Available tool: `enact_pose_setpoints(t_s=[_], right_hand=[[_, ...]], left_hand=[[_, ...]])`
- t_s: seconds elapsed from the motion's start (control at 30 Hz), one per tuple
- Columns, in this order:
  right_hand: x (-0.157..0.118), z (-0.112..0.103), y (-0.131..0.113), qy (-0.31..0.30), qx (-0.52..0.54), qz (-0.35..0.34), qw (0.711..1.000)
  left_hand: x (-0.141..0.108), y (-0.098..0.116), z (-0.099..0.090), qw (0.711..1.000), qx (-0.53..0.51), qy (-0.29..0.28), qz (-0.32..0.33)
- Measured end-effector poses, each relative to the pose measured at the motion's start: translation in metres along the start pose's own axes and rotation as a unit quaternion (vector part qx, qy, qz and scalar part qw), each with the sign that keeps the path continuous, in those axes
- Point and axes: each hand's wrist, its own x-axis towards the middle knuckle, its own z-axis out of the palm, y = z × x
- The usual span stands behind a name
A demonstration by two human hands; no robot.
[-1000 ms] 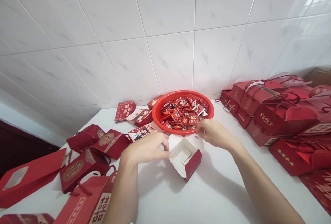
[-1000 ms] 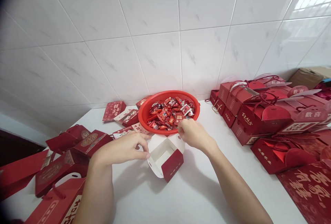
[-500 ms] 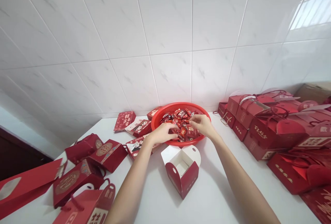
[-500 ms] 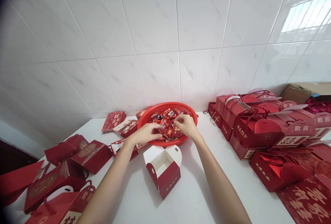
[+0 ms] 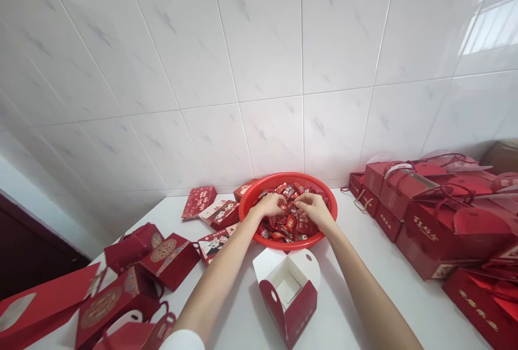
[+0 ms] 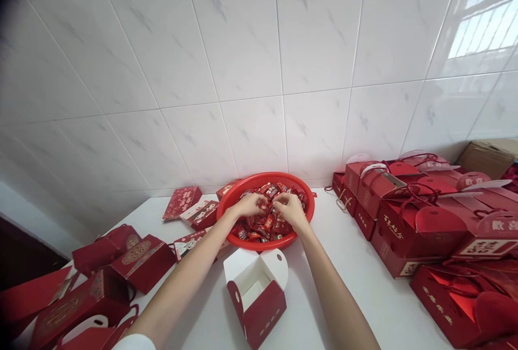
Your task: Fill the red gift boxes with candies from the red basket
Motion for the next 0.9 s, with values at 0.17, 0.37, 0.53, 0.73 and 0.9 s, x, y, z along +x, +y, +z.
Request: enact_pose_setpoints(t_s=[0.17, 0.37, 0.53, 0.73, 0.9], right_hand=[[0.002, 0.000, 0.003, 0.009, 0.027, 0.021, 0.999], [0.001, 0.000, 0.003, -0.007, 0.030, 0.025, 0.999], [0.000, 0.001, 0.001, -0.019, 0.033, 0.017, 0.999], [-0.001, 0.001, 0.000, 0.003, 0.067, 0.004, 0.998], [-0.001, 0.000, -0.002, 0.035, 0.115, 0.021, 0.993]], left_hand=[[-0.002, -0.011, 0.002, 0.989, -0.107, 0.100, 0.033], [0.000, -0.007, 0.004, 0.948, -0.270, 0.142, 0.094], [-0.010, 0.007, -0.001, 0.922, -0.354, 0.075, 0.138], [-0.012, 0.011, -0.002, 0.929, -0.346, 0.065, 0.118], [0.000, -0.009, 0.006, 0.964, -0.244, 0.104, 0.032]])
